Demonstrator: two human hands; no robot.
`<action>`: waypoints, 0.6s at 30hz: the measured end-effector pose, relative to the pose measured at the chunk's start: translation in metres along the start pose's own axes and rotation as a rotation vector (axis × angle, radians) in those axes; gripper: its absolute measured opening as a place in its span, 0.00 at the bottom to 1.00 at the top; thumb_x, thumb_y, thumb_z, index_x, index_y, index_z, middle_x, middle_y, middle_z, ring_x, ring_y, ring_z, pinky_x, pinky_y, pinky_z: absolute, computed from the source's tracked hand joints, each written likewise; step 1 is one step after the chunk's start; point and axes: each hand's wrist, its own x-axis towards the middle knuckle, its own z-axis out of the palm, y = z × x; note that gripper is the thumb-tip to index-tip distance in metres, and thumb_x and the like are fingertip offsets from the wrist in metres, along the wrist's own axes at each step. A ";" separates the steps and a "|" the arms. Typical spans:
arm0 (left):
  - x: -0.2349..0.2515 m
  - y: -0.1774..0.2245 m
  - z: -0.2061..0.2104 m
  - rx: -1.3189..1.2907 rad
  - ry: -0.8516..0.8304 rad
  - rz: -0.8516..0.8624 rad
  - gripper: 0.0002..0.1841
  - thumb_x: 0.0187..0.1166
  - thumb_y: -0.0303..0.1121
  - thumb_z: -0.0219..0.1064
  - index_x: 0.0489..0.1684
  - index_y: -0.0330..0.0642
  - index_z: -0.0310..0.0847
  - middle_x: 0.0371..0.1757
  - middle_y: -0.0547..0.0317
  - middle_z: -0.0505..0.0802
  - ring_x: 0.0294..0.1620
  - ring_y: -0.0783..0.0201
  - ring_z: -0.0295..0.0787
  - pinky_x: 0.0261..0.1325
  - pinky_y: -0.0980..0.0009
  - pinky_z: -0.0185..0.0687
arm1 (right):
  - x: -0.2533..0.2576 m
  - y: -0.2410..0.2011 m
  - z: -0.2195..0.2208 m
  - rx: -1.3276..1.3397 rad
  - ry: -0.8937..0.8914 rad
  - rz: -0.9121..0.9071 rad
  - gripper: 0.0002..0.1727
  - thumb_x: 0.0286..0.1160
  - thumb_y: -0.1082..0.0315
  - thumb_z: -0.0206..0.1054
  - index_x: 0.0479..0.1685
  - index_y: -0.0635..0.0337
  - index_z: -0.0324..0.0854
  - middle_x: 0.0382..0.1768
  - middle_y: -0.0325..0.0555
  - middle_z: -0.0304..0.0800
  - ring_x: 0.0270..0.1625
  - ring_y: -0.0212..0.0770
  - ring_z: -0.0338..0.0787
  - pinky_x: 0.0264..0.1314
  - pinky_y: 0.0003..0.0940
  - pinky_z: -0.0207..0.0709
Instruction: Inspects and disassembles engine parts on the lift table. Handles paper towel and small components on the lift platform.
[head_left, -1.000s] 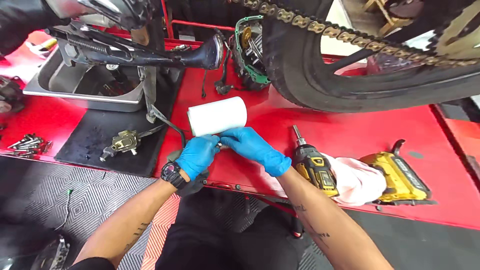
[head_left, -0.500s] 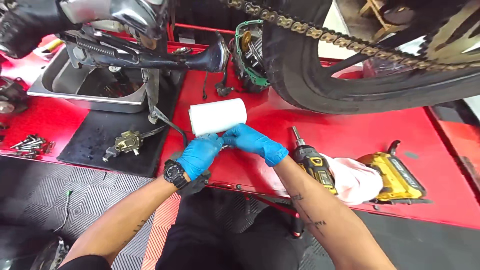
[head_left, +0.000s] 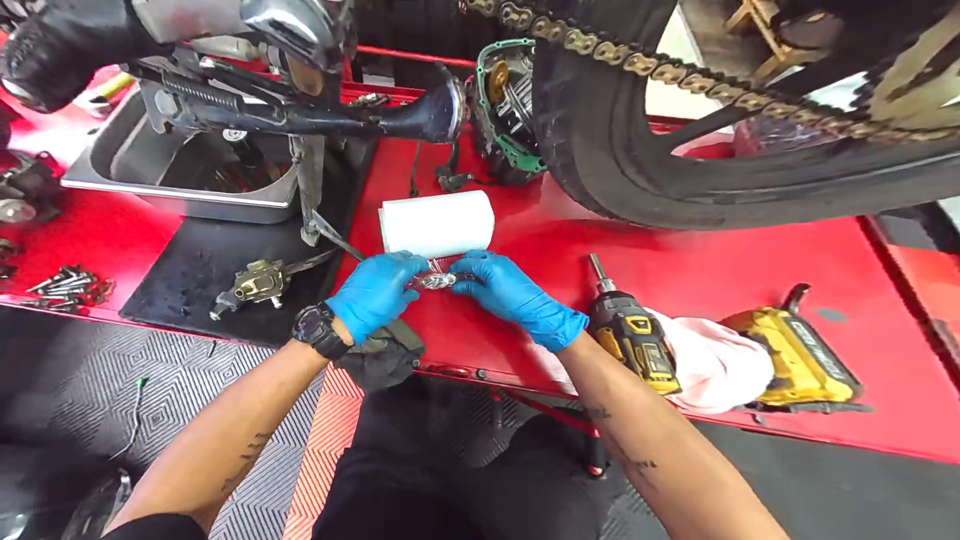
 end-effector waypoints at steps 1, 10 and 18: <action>-0.003 0.001 0.001 0.073 0.001 -0.015 0.19 0.76 0.29 0.72 0.66 0.38 0.85 0.62 0.41 0.90 0.65 0.41 0.87 0.69 0.42 0.79 | 0.001 0.001 -0.001 0.017 -0.015 0.012 0.13 0.77 0.65 0.70 0.53 0.61 0.91 0.49 0.54 0.91 0.57 0.51 0.89 0.66 0.50 0.79; -0.009 0.021 0.017 0.198 0.259 -0.316 0.13 0.85 0.37 0.62 0.45 0.37 0.89 0.39 0.42 0.95 0.46 0.40 0.94 0.49 0.39 0.84 | 0.002 -0.011 -0.007 0.055 -0.101 0.187 0.14 0.80 0.61 0.69 0.52 0.61 0.90 0.48 0.53 0.91 0.54 0.48 0.89 0.63 0.52 0.79; -0.004 0.037 0.039 -0.013 0.133 -0.115 0.27 0.78 0.33 0.69 0.78 0.37 0.78 0.71 0.42 0.89 0.69 0.43 0.88 0.74 0.45 0.79 | 0.010 -0.026 -0.006 0.340 -0.118 0.442 0.20 0.91 0.60 0.56 0.37 0.63 0.88 0.32 0.41 0.88 0.34 0.31 0.85 0.44 0.33 0.81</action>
